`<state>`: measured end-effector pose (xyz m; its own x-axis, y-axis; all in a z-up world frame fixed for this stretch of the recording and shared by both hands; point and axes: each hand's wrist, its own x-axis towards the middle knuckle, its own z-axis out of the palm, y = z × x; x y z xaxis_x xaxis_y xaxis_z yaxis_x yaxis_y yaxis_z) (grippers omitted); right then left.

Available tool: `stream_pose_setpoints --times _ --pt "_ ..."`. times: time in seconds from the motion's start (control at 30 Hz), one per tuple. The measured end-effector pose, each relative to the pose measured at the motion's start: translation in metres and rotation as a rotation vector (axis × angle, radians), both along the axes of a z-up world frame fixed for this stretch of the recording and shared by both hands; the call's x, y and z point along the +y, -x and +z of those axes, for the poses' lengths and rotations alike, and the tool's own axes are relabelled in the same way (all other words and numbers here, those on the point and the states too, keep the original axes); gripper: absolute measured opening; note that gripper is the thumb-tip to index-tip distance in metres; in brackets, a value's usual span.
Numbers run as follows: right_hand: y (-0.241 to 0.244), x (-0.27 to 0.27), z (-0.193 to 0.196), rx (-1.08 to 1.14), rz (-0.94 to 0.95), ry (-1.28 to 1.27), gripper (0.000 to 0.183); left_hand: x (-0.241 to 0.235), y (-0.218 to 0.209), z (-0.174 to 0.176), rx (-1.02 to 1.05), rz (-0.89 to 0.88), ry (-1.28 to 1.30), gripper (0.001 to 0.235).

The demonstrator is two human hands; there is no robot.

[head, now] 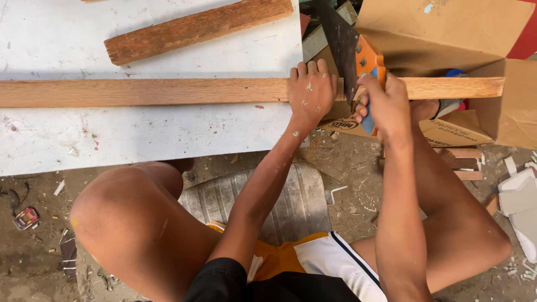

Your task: A person uses a hand saw to cut a wooden plank while sitting on a stool.

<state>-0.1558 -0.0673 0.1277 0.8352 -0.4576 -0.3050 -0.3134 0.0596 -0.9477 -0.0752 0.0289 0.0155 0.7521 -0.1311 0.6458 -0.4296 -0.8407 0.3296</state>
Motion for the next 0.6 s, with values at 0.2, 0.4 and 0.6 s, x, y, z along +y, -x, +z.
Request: stream_pose_setpoints --times 0.2,0.4,0.6 --pt "0.102 0.032 -0.022 -0.137 0.135 0.267 0.01 -0.003 -0.006 -0.01 0.133 -0.013 -0.002 0.017" --pt "0.24 0.024 -0.058 0.187 0.018 0.41 0.016 0.003 0.0 0.002 0.091 -0.01 -0.037 0.017" --pt "-0.041 -0.074 -0.056 0.063 -0.488 -0.132 0.02 0.004 0.007 0.006 0.132 -0.023 -0.049 0.016"
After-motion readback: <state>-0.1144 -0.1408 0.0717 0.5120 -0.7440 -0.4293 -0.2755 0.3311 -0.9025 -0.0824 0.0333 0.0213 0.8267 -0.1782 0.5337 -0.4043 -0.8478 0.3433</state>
